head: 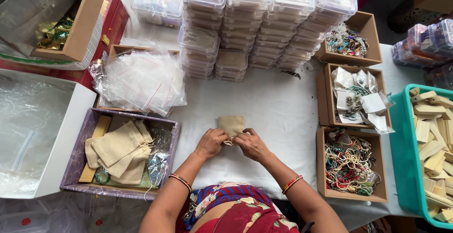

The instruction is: The person picks up a beaded necklace from a box, straightens it, and places it into a small plastic bag. They then put the bagged necklace into a small cloth pouch, tie the pouch closed, and place it into a clear plastic container. Finally, they close the container and stack it with others.

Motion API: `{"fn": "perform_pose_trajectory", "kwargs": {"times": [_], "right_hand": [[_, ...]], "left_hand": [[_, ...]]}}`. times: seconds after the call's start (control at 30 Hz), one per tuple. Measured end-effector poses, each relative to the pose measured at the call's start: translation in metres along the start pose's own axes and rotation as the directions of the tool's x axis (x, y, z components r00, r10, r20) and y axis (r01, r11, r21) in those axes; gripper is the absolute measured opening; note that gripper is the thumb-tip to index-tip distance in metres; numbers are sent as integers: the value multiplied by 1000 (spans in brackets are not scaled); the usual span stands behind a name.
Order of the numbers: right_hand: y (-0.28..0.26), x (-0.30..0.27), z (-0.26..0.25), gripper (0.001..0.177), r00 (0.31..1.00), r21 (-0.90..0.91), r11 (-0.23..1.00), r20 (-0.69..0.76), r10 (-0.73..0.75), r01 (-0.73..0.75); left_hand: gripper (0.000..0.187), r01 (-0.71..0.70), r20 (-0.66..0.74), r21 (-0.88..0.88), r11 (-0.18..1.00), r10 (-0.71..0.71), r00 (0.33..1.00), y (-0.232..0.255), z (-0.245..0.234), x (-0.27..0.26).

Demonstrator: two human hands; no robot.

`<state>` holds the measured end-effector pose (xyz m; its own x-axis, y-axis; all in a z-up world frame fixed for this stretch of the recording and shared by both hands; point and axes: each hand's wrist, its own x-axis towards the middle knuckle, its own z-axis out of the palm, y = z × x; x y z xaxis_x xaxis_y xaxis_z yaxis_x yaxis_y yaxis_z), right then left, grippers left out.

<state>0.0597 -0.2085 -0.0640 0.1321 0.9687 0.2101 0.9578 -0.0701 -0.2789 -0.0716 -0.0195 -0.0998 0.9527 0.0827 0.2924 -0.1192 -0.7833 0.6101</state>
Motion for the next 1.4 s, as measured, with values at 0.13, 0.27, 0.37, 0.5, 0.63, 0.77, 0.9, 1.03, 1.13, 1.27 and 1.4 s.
{"fn": "perform_pose_trajectory", "kwargs": {"times": [0.13,0.27,0.37,0.5,0.63,0.77,0.9,1.03,1.13,1.27,1.4], "right_hand": [[5,8,2,10,990,126,985,101,103,-116],[15,31,-7,18,903,341,837,186,387,-429],[18,45,-9,21,864,372,782,160,477,-500],[25,57,-6,20,849,248,813,111,517,-527],[35,58,6,22,797,290,745,143,586,-600],[45,53,17,40,752,377,673,108,650,-636],[45,53,13,32,735,335,664,163,658,-669],[55,39,8,29,617,462,431,405,675,-775],[65,20,21,27,737,786,204,406,541,-583],[52,9,16,30,734,913,-69,366,572,-401],[45,2,20,41,689,907,-88,373,622,-411]], "left_hand": [[15,140,43,-80,987,-137,990,2,-2,2],[28,510,148,-155,846,-490,859,2,-5,29],[31,625,170,-102,774,-605,778,0,-2,48],[24,528,97,179,830,-549,830,-15,26,55],[16,353,9,369,860,-383,924,-12,25,55],[19,388,-84,295,873,-381,921,-15,27,53],[27,457,-74,132,880,-451,889,-14,19,53],[23,427,28,27,904,-428,903,-13,-3,53],[23,510,179,-288,811,-477,860,-5,-15,45],[34,476,175,-738,478,-546,819,-8,3,34],[34,576,341,-787,221,-621,705,0,3,34]]}}
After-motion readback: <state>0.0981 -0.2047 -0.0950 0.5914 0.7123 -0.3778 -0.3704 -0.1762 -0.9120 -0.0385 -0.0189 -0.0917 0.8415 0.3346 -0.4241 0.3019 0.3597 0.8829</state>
